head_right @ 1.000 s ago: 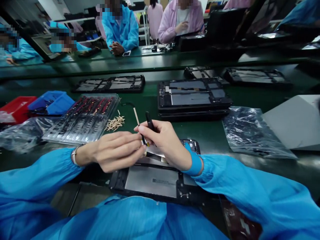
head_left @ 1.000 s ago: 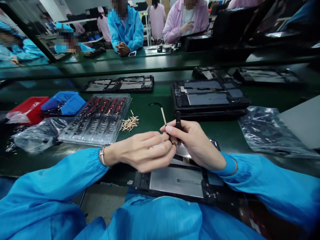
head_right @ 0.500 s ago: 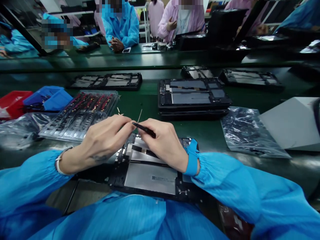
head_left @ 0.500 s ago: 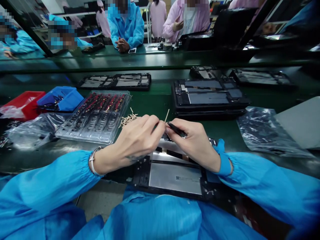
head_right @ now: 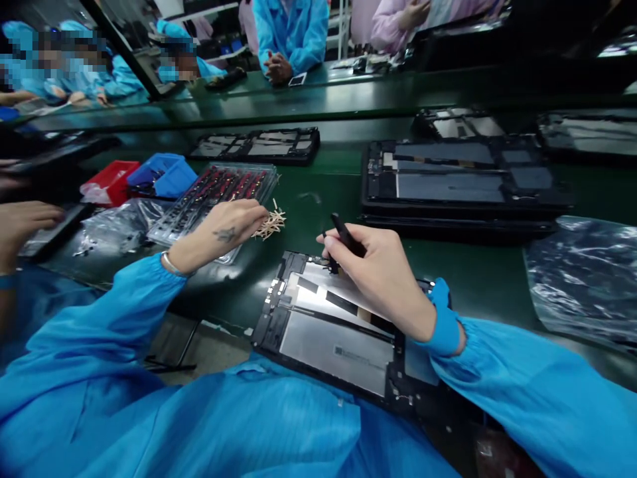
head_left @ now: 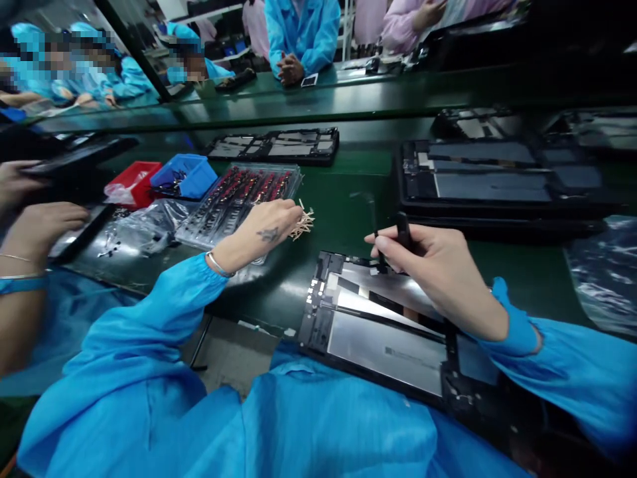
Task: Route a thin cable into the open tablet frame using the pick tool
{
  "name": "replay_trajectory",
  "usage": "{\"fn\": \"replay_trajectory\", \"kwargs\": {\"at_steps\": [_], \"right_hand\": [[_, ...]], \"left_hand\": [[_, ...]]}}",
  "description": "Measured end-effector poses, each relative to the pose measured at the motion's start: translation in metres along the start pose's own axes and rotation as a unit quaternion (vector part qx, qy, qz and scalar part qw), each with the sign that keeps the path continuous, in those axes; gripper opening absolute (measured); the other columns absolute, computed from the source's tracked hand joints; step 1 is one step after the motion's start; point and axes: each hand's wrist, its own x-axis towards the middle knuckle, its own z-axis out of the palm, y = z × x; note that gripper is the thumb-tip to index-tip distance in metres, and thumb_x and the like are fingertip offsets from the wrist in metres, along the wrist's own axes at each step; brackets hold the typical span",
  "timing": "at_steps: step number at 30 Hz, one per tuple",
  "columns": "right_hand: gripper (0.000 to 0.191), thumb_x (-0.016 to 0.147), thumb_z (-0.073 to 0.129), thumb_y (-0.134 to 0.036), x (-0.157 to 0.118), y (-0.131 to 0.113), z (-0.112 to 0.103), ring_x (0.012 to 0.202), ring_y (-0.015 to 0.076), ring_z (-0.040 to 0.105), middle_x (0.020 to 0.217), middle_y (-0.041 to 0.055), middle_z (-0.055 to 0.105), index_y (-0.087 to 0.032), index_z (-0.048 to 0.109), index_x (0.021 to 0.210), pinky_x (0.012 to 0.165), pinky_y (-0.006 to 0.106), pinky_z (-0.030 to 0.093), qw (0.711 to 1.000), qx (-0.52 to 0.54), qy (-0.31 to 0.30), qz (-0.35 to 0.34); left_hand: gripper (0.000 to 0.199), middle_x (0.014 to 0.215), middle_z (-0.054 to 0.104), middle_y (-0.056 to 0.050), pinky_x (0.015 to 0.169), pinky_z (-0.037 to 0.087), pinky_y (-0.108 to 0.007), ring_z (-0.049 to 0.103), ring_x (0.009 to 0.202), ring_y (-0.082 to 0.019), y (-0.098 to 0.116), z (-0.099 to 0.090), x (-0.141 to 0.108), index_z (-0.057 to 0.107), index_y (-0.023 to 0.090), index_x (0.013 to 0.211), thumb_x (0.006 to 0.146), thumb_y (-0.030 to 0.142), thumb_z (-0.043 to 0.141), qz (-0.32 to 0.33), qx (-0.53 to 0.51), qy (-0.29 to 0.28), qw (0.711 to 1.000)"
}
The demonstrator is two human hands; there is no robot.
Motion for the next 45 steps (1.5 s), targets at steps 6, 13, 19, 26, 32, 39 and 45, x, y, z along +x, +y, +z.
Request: {"fn": "replay_trajectory", "kwargs": {"at_steps": [6, 13, 19, 26, 32, 39, 45], "right_hand": [[0.019, 0.086, 0.072, -0.035, 0.000, 0.002, 0.003, 0.063, 0.0142, 0.059, 0.071, 0.0037, 0.068, -0.019, 0.074, 0.076, 0.054, 0.029, 0.043, 0.998, 0.050, -0.006, 0.036], [0.020, 0.085, 0.073, -0.037, -0.001, 0.001, 0.005, 0.062, 0.0130, 0.056, 0.070, 0.0029, 0.066, -0.018, 0.074, 0.081, 0.053, 0.028, 0.041, 0.995, 0.078, -0.018, 0.067], [0.023, 0.083, 0.074, -0.039, -0.002, 0.001, 0.009, 0.056, 0.0093, 0.050, 0.072, 0.0028, 0.067, -0.016, 0.074, 0.080, 0.052, 0.026, 0.039, 0.988, 0.121, -0.031, 0.089], [0.030, 0.086, 0.069, -0.043, -0.004, 0.001, 0.011, 0.051, 0.0084, 0.042, 0.053, -0.0041, 0.048, -0.015, 0.069, 0.074, 0.052, 0.025, 0.034, 0.987, 0.136, -0.030, 0.080], [0.032, 0.089, 0.070, -0.041, 0.004, -0.005, -0.010, 0.069, 0.0120, 0.055, 0.085, 0.0010, 0.070, -0.020, 0.073, 0.114, 0.065, 0.027, 0.044, 0.998, 0.016, 0.019, -0.055], [0.010, 0.089, 0.068, -0.027, 0.001, -0.012, -0.011, 0.069, 0.0118, 0.058, 0.074, -0.0013, 0.067, -0.019, 0.071, 0.085, 0.066, 0.026, 0.046, 0.995, -0.003, 0.050, -0.090], [0.021, 0.089, 0.068, -0.033, 0.002, -0.015, -0.012, 0.057, 0.0091, 0.047, 0.065, -0.0014, 0.063, -0.017, 0.067, 0.076, 0.057, 0.027, 0.038, 0.996, 0.051, 0.054, -0.046]], "left_hand": [[0.046, 0.116, 0.064, -0.015, 0.093, 0.046, -0.039, 0.058, 0.105, -0.026, 0.001, -0.010, 0.000, 0.060, 0.008, 0.130, 0.091, -0.002, 0.039, 0.034, 0.024, -0.072, 0.997], [0.032, 0.103, 0.064, -0.013, 0.086, 0.046, -0.040, 0.056, 0.093, -0.026, 0.002, -0.004, 0.008, 0.067, 0.011, 0.117, 0.096, 0.009, 0.042, 0.025, 0.024, -0.017, 0.999], [0.028, 0.098, 0.068, -0.010, 0.085, 0.049, -0.034, 0.062, 0.094, -0.022, 0.017, 0.002, 0.018, 0.072, 0.015, 0.111, 0.100, 0.024, 0.047, 0.013, -0.196, 0.075, 0.978], [0.035, 0.083, 0.069, -0.003, 0.068, 0.046, -0.025, 0.060, 0.073, -0.013, 0.084, -0.020, 0.041, 0.073, 0.014, 0.095, 0.096, 0.047, 0.061, -0.029, -0.698, 0.033, 0.715], [0.034, 0.069, 0.056, 0.001, 0.058, 0.031, -0.023, 0.048, 0.066, -0.010, 0.066, -0.042, 0.055, 0.074, 0.015, 0.080, 0.094, 0.043, 0.061, 0.067, -0.557, -0.059, 0.826], [0.025, 0.082, 0.061, 0.001, 0.059, 0.038, -0.022, 0.056, 0.070, -0.012, 0.062, -0.047, 0.055, 0.067, 0.016, 0.096, 0.094, 0.041, 0.065, 0.163, -0.392, -0.064, 0.903], [0.012, 0.096, 0.062, -0.007, 0.069, 0.049, -0.027, 0.060, 0.084, -0.017, 0.076, -0.047, 0.041, 0.055, 0.015, 0.107, 0.101, 0.026, 0.055, 0.203, -0.127, 0.316, 0.918]]}}
